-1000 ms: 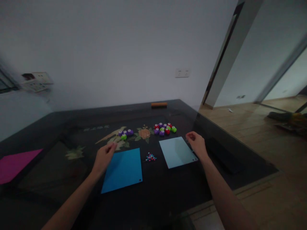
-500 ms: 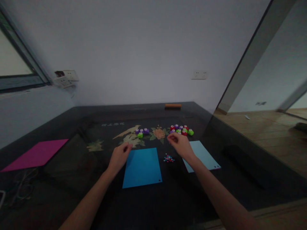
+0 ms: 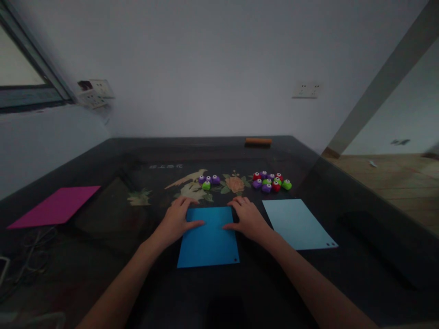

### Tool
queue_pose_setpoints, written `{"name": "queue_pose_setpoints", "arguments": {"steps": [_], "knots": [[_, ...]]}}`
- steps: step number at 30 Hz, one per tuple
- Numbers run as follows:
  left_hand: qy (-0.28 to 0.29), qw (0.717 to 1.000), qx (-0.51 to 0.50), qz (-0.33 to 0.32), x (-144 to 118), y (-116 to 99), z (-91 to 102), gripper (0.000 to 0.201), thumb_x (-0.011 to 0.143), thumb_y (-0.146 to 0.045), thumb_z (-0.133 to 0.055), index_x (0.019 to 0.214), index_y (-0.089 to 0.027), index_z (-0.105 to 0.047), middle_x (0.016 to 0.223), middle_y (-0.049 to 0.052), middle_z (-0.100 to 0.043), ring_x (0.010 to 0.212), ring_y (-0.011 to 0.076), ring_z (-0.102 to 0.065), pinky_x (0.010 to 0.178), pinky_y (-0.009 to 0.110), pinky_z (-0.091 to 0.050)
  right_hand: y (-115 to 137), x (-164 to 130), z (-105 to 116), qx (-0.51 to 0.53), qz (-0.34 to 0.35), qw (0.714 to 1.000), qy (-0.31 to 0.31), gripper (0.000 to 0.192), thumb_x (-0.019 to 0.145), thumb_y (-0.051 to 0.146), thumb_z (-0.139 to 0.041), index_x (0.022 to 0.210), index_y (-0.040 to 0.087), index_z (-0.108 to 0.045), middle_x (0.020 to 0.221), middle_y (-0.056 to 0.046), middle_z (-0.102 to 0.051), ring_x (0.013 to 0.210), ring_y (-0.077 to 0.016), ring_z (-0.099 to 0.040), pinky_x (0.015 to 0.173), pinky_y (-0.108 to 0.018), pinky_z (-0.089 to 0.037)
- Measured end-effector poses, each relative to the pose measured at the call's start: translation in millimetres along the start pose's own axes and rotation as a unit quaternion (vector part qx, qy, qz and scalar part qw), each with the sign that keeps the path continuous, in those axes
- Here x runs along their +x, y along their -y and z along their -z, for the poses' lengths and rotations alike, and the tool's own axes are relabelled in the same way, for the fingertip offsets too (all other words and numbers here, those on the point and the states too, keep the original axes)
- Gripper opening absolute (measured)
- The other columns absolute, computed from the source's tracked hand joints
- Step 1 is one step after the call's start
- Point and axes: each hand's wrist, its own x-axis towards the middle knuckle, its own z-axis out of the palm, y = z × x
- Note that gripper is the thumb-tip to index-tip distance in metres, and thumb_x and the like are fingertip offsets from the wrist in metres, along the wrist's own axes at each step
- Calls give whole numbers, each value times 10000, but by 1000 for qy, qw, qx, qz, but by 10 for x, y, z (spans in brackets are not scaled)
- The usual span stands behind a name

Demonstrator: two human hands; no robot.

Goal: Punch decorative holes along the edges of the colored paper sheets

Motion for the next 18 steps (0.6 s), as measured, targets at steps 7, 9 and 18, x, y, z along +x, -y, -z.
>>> {"name": "queue_pose_setpoints", "arguments": {"steps": [7, 9, 18], "knots": [[53, 998, 19, 34, 10, -52, -31, 606, 630, -449, -710, 1168, -230, -537, 1166, 115, -538, 1127, 339, -442, 889, 487, -361, -30, 49, -92, 18, -22, 999, -19, 632, 588, 537, -743, 1070, 176, -549, 1091, -113, -539, 994, -306, -476, 778, -428, -394], [56, 998, 17, 32, 14, -64, -28, 588, 634, -442, -712, 1159, -235, -548, 1154, 110, -543, 1123, 334, -442, 889, 480, -359, -42, 51, -102, 25, -23, 999, -23, 615, 583, 523, -752, 1052, 185, -540, 1076, -106, -540, 986, -300, -477, 770, -412, -384], [39, 999, 36, 10, 10, -77, -31, 562, 627, -449, -720, 1131, -243, -582, 1104, 98, -527, 1068, 323, -456, 870, 455, -369, -16, 45, -62, 47, -36, 998, -23, 601, 566, 470, -777, 1017, 185, -502, 1059, -91, -553, 975, -284, -474, 757, -372, -361]]}}
